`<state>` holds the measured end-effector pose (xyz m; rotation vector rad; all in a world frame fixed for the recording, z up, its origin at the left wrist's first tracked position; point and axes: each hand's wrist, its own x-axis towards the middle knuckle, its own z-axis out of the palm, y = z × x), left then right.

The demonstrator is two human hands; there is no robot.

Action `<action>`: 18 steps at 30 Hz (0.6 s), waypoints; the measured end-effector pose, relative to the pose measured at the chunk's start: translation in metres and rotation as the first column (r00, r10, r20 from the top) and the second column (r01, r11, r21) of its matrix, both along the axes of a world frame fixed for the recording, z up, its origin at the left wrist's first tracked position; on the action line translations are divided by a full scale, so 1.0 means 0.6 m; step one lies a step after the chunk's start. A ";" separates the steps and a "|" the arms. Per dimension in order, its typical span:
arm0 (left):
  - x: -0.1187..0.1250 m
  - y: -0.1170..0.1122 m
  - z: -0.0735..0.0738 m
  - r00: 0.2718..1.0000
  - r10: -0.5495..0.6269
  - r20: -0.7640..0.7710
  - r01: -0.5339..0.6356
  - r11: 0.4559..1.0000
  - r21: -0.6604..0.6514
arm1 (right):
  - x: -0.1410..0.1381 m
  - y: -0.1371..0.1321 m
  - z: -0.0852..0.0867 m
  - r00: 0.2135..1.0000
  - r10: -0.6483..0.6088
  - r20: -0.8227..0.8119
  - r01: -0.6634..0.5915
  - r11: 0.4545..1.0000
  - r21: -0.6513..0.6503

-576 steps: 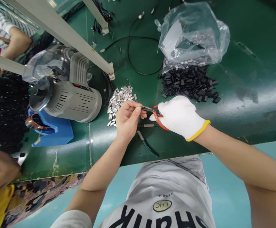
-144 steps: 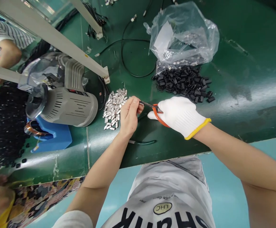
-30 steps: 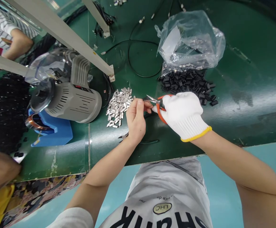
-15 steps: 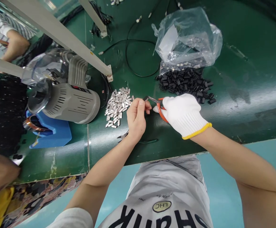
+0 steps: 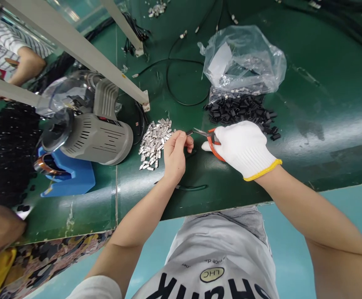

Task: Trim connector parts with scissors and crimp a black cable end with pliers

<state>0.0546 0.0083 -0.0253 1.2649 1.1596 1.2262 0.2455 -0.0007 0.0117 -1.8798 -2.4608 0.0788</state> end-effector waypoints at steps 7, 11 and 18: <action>-0.003 0.005 0.002 0.996 -0.086 -0.005 0.085 0.995 -0.052 | -0.002 0.001 0.019 0.990 0.116 0.075 -0.120 0.991 0.050; -0.012 0.011 0.002 0.980 -0.192 -0.048 0.189 0.981 -0.052 | 0.000 0.005 0.015 0.987 0.129 0.098 -0.131 0.991 0.021; -0.038 0.027 0.009 0.907 -0.409 -0.103 0.405 0.913 -0.053 | 0.013 0.008 0.011 0.987 0.131 0.093 -0.122 0.988 -0.091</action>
